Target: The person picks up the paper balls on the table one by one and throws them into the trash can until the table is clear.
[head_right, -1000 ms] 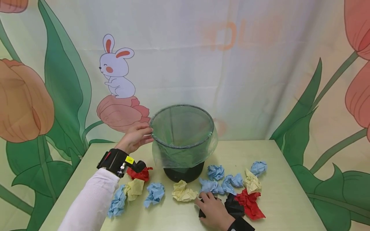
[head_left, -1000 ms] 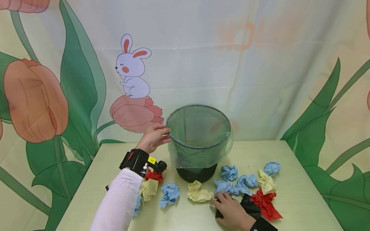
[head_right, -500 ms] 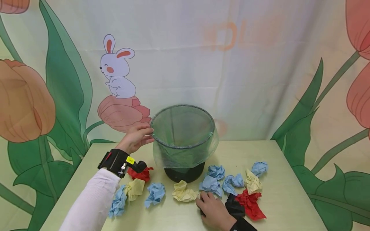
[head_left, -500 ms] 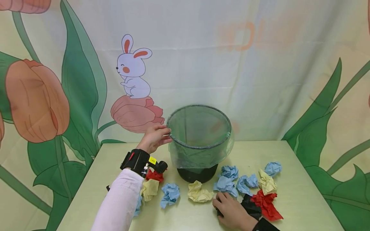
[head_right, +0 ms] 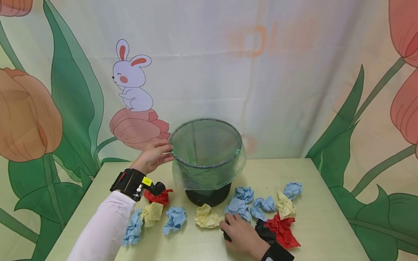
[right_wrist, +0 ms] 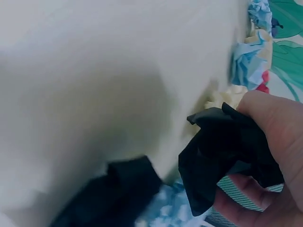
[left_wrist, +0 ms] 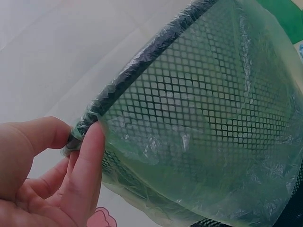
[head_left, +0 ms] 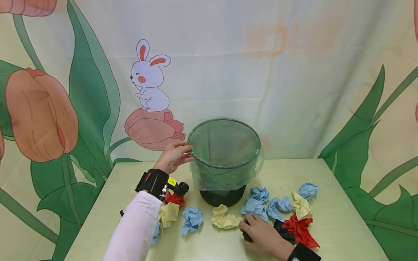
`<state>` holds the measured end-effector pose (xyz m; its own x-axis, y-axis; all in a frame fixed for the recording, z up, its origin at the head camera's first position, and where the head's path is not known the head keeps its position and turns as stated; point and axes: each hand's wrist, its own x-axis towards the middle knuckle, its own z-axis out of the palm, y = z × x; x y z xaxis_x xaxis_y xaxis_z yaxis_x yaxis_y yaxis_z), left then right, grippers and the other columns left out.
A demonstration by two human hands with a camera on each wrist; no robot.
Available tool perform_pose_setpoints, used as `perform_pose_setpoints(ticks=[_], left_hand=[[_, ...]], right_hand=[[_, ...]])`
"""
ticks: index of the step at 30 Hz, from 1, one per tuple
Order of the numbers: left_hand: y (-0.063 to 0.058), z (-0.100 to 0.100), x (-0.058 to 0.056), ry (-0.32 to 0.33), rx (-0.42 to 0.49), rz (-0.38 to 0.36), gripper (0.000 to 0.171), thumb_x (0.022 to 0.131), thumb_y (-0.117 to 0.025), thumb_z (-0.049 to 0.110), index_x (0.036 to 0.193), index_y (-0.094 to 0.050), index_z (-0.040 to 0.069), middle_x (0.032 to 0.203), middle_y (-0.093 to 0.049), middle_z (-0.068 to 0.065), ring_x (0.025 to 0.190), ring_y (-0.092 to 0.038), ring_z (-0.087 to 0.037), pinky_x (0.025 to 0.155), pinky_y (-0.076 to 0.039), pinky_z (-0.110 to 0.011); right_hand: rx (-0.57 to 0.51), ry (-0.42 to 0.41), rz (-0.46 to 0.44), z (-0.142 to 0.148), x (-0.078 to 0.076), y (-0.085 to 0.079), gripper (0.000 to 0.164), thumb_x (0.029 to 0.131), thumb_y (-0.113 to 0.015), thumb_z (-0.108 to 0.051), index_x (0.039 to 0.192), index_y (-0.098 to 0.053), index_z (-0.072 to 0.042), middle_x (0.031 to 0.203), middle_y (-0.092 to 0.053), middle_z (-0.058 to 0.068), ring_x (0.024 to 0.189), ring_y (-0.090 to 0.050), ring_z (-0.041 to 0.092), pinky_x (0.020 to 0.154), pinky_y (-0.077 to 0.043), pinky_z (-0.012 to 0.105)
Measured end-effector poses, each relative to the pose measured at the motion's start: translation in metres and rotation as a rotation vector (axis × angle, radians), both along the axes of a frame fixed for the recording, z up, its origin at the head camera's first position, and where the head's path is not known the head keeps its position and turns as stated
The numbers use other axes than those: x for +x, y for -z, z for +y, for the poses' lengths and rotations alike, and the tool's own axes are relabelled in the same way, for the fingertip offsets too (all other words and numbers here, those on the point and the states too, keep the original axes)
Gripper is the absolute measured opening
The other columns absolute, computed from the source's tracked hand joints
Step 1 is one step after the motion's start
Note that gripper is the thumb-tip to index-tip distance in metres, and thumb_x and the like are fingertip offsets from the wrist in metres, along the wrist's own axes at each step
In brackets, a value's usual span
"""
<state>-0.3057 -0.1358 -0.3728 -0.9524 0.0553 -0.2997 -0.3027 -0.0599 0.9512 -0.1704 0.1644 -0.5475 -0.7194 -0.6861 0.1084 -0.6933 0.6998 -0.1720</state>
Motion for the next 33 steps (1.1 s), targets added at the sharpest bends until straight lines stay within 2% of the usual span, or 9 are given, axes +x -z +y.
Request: perform_pose_setpoints(ticks=[7, 13, 20, 25, 29, 33], left_hand=[[0.000, -0.002, 0.001, 0.008, 0.003, 0.004, 0.050, 0.093, -0.053, 0.011, 0.138, -0.034, 0.003, 0.114, -0.046, -0.011, 0.085, -0.053, -0.016, 0.072, -0.055, -0.022], [0.001, -0.002, 0.000, 0.001, 0.015, 0.006, 0.049, 0.092, -0.054, 0.010, 0.137, -0.035, 0.003, 0.114, -0.046, -0.012, 0.085, -0.053, -0.016, 0.073, -0.055, -0.023], [0.001, -0.001, -0.001, -0.008, -0.001, 0.001, 0.048, 0.092, -0.055, 0.011, 0.136, -0.036, 0.003, 0.114, -0.047, -0.012, 0.086, -0.054, -0.017, 0.073, -0.055, -0.024], [0.002, -0.001, -0.002, -0.001, 0.006, 0.009, 0.048, 0.092, -0.054, 0.011, 0.136, -0.036, 0.002, 0.113, -0.047, -0.012, 0.083, -0.053, -0.016, 0.073, -0.055, -0.024], [0.003, -0.001, -0.002, 0.001, 0.006, 0.007, 0.048, 0.092, -0.054, 0.011, 0.135, -0.036, 0.003, 0.111, -0.047, -0.011, 0.082, -0.053, -0.016, 0.073, -0.055, -0.024], [0.003, -0.002, -0.002, -0.002, -0.005, 0.000, 0.048, 0.092, -0.055, 0.012, 0.136, -0.036, 0.003, 0.113, -0.048, -0.012, 0.086, -0.053, -0.017, 0.073, -0.055, -0.024]], right_hand=[[-0.015, -0.079, 0.079, -0.008, -0.003, -0.022, 0.028, 0.077, -0.071, -0.027, 0.097, -0.054, -0.021, 0.098, -0.044, -0.002, 0.081, -0.040, 0.014, 0.055, -0.037, 0.017], [-0.031, -0.142, 0.105, -0.017, -0.008, -0.042, 0.028, 0.078, -0.070, -0.025, 0.100, -0.054, -0.020, 0.100, -0.046, -0.002, 0.082, -0.042, 0.014, 0.055, -0.040, 0.018], [-0.014, -0.219, 0.164, -0.027, -0.016, -0.067, 0.031, 0.078, -0.071, -0.028, 0.102, -0.054, -0.020, 0.100, -0.046, -0.002, 0.078, -0.037, 0.011, 0.055, -0.036, 0.015], [0.003, -0.273, 0.225, -0.034, -0.022, -0.083, 0.031, 0.079, -0.070, -0.030, 0.104, -0.055, -0.021, 0.101, -0.046, -0.002, 0.078, -0.037, 0.011, 0.059, -0.037, 0.018], [0.031, -0.298, 0.216, -0.040, -0.023, -0.093, 0.033, 0.080, -0.069, -0.034, 0.107, -0.054, -0.023, 0.104, -0.046, -0.003, 0.084, -0.041, 0.012, 0.063, -0.041, 0.020], [0.034, -0.328, 0.214, -0.045, -0.022, -0.104, 0.033, 0.081, -0.068, -0.035, 0.108, -0.054, -0.023, 0.106, -0.047, -0.002, 0.085, -0.043, 0.012, 0.061, -0.041, 0.018]])
